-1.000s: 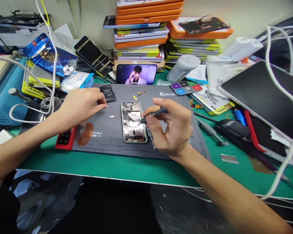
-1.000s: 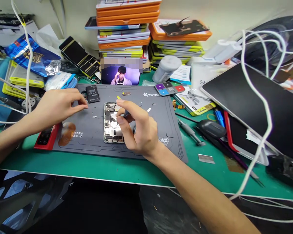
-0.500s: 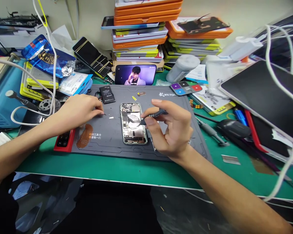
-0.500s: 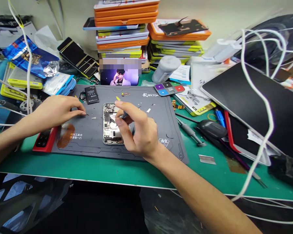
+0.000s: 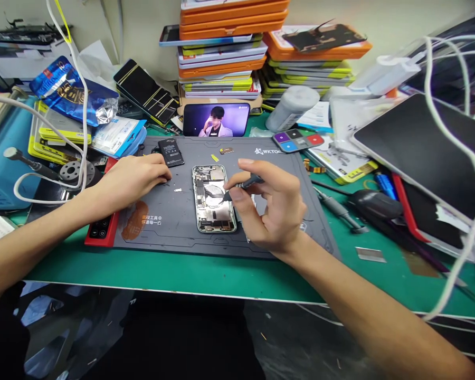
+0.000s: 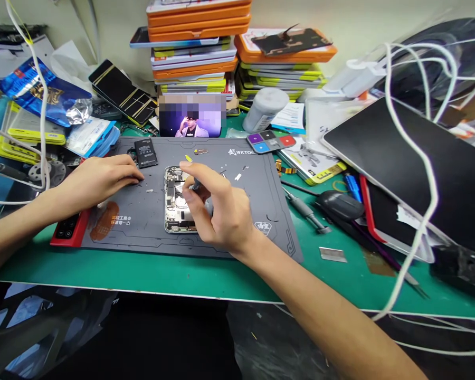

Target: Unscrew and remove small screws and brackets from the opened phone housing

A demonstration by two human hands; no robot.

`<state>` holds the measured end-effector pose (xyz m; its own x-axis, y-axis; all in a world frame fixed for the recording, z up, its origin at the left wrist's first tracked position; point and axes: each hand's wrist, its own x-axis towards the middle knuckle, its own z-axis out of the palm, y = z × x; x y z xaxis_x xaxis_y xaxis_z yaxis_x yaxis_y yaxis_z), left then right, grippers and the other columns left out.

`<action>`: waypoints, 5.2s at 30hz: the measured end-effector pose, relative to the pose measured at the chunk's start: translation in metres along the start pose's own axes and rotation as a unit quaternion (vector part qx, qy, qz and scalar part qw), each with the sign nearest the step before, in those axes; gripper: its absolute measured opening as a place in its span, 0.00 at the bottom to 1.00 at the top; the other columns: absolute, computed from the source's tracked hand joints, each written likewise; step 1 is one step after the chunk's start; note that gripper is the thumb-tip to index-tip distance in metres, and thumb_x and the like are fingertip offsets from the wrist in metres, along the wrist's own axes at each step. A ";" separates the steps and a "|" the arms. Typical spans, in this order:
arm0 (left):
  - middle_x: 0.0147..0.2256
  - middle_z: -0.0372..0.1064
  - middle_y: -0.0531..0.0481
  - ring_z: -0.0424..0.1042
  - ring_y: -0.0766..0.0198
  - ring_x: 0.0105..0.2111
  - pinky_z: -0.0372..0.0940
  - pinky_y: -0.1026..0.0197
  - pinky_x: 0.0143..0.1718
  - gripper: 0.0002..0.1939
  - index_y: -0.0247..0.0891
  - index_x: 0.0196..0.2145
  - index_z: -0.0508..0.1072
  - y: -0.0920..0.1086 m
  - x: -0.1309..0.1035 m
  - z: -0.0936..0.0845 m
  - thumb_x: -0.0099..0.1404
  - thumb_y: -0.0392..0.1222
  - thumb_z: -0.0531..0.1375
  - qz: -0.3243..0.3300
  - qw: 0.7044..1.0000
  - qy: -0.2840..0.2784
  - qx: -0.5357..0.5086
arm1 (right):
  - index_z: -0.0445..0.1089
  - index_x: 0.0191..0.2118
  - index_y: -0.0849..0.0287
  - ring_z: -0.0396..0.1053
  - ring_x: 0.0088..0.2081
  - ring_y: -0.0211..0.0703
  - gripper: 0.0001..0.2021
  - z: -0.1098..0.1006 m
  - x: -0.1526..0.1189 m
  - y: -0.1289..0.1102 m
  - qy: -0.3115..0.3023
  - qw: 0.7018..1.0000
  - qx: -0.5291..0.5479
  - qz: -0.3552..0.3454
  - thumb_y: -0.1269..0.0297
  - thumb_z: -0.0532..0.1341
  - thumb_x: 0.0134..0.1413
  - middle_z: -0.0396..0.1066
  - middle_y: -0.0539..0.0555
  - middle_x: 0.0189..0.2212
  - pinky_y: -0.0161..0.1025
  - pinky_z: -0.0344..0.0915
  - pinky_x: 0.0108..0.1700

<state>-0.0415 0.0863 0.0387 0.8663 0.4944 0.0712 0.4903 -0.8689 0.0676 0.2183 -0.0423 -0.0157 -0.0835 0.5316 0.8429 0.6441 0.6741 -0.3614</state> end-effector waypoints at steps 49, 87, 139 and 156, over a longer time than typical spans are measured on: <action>0.32 0.72 0.49 0.72 0.60 0.29 0.54 0.58 0.24 0.23 0.37 0.35 0.69 0.076 -0.024 0.033 0.81 0.57 0.52 0.107 0.988 0.067 0.085 | 0.59 0.68 0.42 0.79 0.39 0.36 0.27 0.005 -0.001 -0.002 0.030 0.992 0.080 0.089 0.68 0.60 0.68 0.67 0.55 0.60 0.34 0.80 0.30; 0.34 0.71 0.48 0.72 0.59 0.31 0.50 0.58 0.24 0.26 0.37 0.35 0.70 0.077 -0.024 0.041 0.81 0.59 0.49 0.098 0.989 0.049 0.097 | 0.61 0.68 0.42 0.79 0.38 0.37 0.27 0.004 -0.001 -0.005 0.008 0.994 0.066 0.085 0.70 0.61 0.68 0.70 0.56 0.58 0.33 0.79 0.30; 0.34 0.70 0.48 0.71 0.61 0.30 0.51 0.60 0.23 0.24 0.36 0.37 0.71 0.076 -0.023 0.042 0.82 0.58 0.50 0.105 0.991 0.043 0.070 | 0.59 0.69 0.43 0.80 0.37 0.39 0.28 0.002 0.000 -0.007 -0.018 0.997 0.049 0.063 0.70 0.61 0.68 0.74 0.57 0.58 0.35 0.78 0.29; 0.33 0.70 0.48 0.71 0.59 0.30 0.50 0.58 0.22 0.23 0.37 0.35 0.71 0.077 -0.024 0.041 0.82 0.56 0.50 0.105 0.988 0.047 0.098 | 0.61 0.69 0.42 0.79 0.37 0.39 0.28 0.003 0.000 -0.006 -0.008 0.996 0.055 0.067 0.70 0.61 0.68 0.73 0.57 0.58 0.34 0.78 0.26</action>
<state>-0.0210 0.0065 0.0017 0.9431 0.2939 0.1553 0.3168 -0.9363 -0.1518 0.2120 -0.0449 -0.0153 -0.0159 0.6277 0.7783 0.5628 0.6490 -0.5119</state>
